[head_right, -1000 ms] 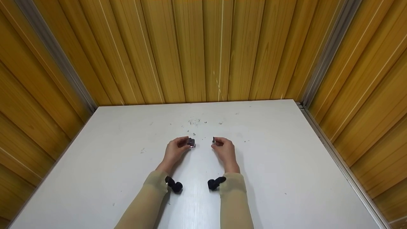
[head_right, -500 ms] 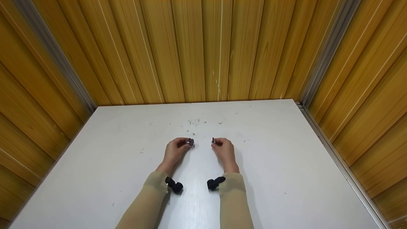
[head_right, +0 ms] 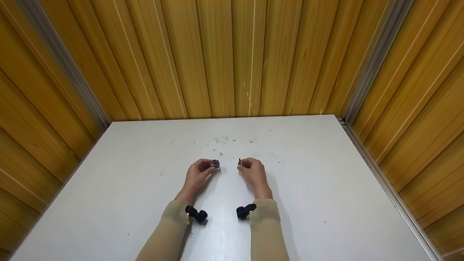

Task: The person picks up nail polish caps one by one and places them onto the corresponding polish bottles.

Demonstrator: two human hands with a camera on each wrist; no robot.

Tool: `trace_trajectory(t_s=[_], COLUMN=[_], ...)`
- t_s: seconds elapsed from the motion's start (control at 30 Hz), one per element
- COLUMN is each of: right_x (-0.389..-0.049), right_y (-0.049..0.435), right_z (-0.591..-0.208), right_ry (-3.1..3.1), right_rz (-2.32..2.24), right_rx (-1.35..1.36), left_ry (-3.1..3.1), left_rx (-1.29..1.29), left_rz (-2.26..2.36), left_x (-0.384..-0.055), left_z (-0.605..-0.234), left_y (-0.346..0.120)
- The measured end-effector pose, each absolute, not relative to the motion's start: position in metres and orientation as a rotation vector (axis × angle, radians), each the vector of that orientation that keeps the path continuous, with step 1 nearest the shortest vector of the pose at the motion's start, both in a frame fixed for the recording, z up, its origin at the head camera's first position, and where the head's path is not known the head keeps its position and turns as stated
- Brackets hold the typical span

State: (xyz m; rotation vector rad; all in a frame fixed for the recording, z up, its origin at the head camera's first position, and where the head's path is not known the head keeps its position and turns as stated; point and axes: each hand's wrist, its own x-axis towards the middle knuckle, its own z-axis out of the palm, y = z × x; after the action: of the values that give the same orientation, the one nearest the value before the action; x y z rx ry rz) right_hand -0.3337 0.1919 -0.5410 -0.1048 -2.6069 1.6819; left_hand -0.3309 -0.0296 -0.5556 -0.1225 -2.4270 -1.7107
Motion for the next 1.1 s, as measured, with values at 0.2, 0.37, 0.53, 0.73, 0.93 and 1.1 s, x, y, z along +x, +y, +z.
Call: trace_trajectory(t_s=[0.2,0.37,0.53,0.73,0.93,1.1], right_x=[-0.331,-0.329,-0.328,-0.329,-0.328,-0.328], right_y=[0.186,0.183,0.181,0.182,0.181,0.181], right_z=[-0.538,-0.533,-0.526,-0.517,-0.514,-0.514], right_ry=[-2.612,-2.625,-2.646,-2.686,-2.642,-2.658], right_rz=[1.720,1.764,1.729,1.610,1.644,1.626], right_rx=[-0.043,0.007,0.087,0.214,0.264,0.255], left_ry=[-2.430,-2.462,-2.457,-2.449,-2.459,-2.460], left_rx=[-0.164,-0.199,-0.242,-0.257,-0.281,-0.318], left_rz=[-1.789,-1.806,-1.780,-1.759,-1.748,-1.728], left_x=[-0.329,-0.329,-0.329,-0.329,-0.329,-0.328], left_z=[-0.558,-0.558,-0.558,-0.557,-0.557,-0.557], left_y=[-0.034,-0.035,-0.034,-0.034,-0.035,-0.034])
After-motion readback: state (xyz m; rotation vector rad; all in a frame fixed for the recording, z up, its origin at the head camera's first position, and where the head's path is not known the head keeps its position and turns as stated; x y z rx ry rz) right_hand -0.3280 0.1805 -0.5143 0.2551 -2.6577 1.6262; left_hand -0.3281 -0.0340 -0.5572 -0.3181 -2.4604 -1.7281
